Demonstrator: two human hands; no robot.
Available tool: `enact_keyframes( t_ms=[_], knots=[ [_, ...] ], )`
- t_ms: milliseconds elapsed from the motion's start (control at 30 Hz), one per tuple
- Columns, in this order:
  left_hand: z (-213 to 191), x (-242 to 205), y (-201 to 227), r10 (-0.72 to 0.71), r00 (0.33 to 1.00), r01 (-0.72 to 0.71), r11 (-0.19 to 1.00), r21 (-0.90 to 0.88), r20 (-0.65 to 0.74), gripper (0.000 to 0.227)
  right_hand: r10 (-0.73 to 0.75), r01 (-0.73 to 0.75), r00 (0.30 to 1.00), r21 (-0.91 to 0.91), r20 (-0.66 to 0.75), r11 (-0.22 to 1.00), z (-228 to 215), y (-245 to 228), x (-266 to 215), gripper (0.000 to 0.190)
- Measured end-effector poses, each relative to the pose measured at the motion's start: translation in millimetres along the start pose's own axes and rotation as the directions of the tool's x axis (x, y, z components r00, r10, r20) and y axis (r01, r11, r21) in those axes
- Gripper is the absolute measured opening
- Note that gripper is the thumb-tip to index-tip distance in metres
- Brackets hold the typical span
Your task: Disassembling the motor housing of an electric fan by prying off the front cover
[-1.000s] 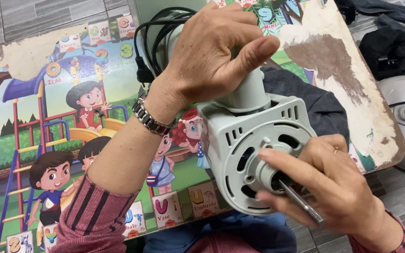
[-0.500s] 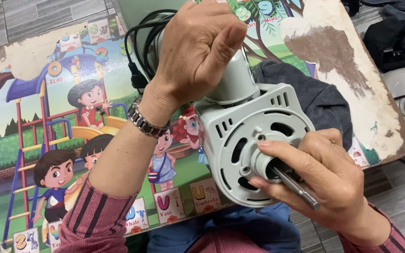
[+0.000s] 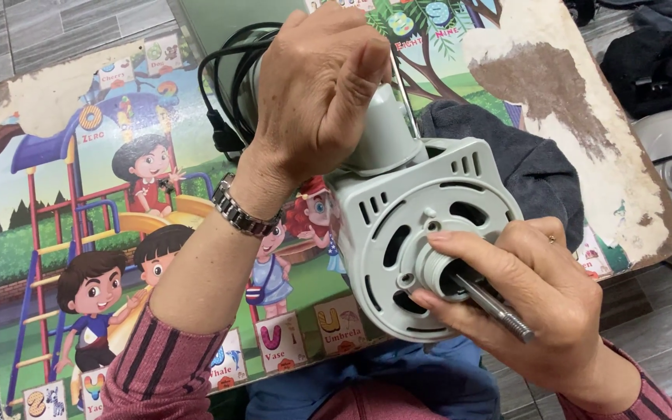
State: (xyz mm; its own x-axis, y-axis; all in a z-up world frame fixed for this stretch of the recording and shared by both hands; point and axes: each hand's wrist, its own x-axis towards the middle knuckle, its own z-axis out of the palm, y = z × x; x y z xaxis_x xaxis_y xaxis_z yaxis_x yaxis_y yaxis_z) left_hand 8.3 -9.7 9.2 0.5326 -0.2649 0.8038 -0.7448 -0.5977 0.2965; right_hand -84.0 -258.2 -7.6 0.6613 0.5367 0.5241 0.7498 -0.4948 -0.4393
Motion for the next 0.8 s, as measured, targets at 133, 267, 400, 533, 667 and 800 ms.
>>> enact_keyframes(
  t_ms=[133, 267, 400, 533, 667, 800],
  knots=[
    [-3.8, -0.4, -3.0, 0.018, 0.999, -0.018, 1.0, 0.015, 0.049, 0.057, -0.057, 0.057, 0.997, 0.012, 0.05, 0.998, -2.7, 3.0, 2.9, 0.053],
    [-4.4, -1.1, -7.0, 0.031, 0.997, -0.029, 0.999, -0.02, 0.071, 0.06, -0.166, 0.165, 0.981, 0.016, 0.098, 0.986, -5.3, 5.8, 7.0, 0.052],
    [-3.4, -1.1, -8.8, 0.028, 0.996, -0.026, 0.999, -0.024, 0.082, 0.063, -0.208, 0.206, 0.969, 0.033, 0.131, 0.978, -8.9, 9.8, 8.8, 0.052],
    [-6.9, 2.0, -6.2, 0.076, 0.99, -0.071, 0.996, -0.045, 0.115, 0.061, -0.276, 0.268, 0.946, 0.069, 0.171, 0.961, -10.2, 10.0, 11.7, 0.052],
    [-6.9, 5.6, -5.6, 0.1, 0.984, -0.089, 0.993, -0.081, 0.146, 0.061, -0.319, 0.309, 0.924, 0.076, 0.212, 0.948, -12.0, 13.9, 12.6, 0.054],
    [-6.5, 10.0, -6.4, 0.121, 0.978, -0.105, 0.989, -0.1, 0.169, 0.06, -0.33, 0.318, 0.92, 0.092, 0.21, 0.944, -13.8, 14.2, 15.4, 0.053]
  ],
)
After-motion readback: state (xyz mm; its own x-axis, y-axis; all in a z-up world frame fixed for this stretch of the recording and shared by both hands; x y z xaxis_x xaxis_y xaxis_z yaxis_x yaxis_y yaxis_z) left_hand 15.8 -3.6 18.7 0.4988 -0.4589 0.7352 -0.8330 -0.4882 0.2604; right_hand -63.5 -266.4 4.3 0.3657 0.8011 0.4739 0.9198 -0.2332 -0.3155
